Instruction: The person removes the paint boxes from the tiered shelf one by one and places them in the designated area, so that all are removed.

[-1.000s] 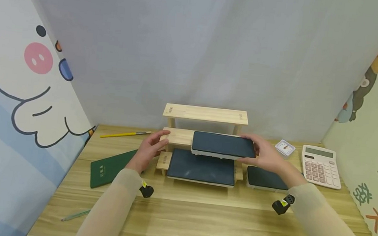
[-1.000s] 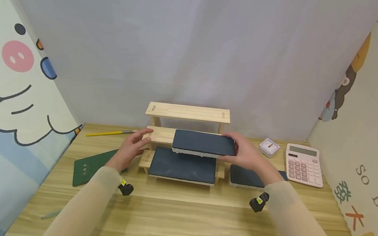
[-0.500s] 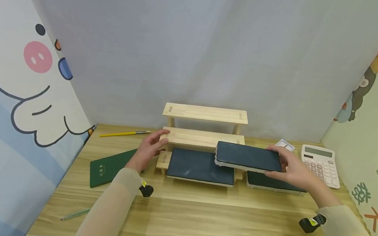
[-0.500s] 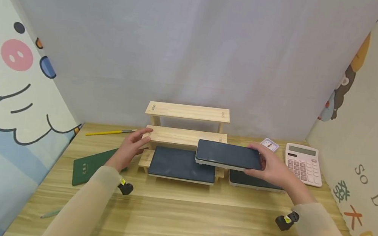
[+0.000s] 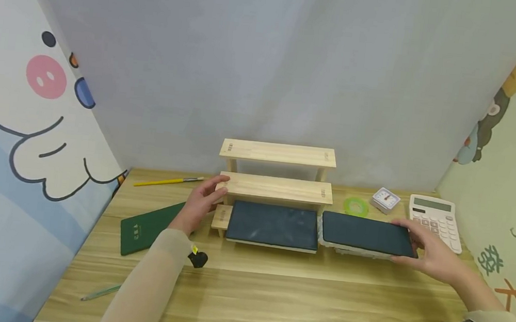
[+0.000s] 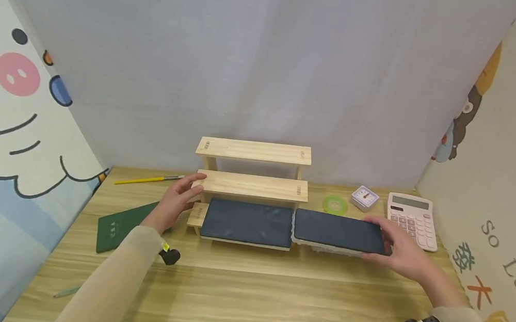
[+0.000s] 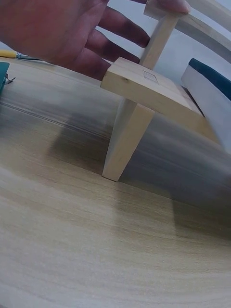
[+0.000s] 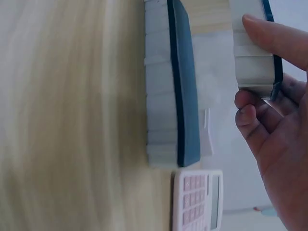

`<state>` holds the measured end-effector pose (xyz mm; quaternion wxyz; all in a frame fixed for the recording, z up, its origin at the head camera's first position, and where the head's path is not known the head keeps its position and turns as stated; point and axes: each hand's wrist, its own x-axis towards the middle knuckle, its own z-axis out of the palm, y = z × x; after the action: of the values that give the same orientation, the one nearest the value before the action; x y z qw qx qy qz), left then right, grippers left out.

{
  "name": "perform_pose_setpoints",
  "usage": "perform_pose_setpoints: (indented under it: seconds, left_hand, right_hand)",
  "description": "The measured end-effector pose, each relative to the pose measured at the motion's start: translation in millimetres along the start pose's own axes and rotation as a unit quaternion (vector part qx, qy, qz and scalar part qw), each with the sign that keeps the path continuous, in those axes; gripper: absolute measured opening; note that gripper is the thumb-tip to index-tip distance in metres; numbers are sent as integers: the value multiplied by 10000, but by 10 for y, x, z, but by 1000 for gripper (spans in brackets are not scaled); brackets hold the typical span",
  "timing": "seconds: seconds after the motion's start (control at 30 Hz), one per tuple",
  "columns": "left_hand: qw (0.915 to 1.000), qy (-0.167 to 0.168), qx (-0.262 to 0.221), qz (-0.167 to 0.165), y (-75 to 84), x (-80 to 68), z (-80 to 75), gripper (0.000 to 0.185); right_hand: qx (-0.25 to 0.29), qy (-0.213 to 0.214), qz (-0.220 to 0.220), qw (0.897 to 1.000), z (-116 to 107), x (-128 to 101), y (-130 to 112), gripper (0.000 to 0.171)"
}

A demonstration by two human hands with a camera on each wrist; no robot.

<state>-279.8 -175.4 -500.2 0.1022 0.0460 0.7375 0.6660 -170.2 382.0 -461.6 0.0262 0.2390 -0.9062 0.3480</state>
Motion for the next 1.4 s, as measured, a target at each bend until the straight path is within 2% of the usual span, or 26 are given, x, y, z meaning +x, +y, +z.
perform_pose_setpoints:
  seconds: [0.2, 0.47, 0.73, 0.87, 1.03, 1.27, 1.4]
  left_hand:
    - [10000, 51, -44, -9, 25, -21, 8, 49]
    - [9998, 130, 73, 143, -33, -6, 12, 50]
    - [9999, 97, -37, 73, -18, -4, 32, 50]
    - [10000, 41, -69, -16, 78, -64, 35, 48]
    - [10000, 27, -44, -36, 221, -135, 61, 48]
    - [9998, 115, 100, 138, -60, 25, 8, 52]
    - [9996, 144, 165, 169, -50, -6, -20, 52]
  right_hand:
    - [121, -23, 143, 9998, -9, -285, 135, 81]
    - [141, -209, 437, 9987, 28, -621, 257, 80]
    - [-16, 14, 208, 9998, 140, -885, 423, 79]
    - [321, -80, -8, 9995, 204, -938, 508, 82]
    - [523, -157, 14, 9985, 243, -966, 532, 82]
    - [199, -262, 175, 9993, 191, -938, 518, 80]
    - [22, -269, 230, 9994, 163, -906, 500, 82]
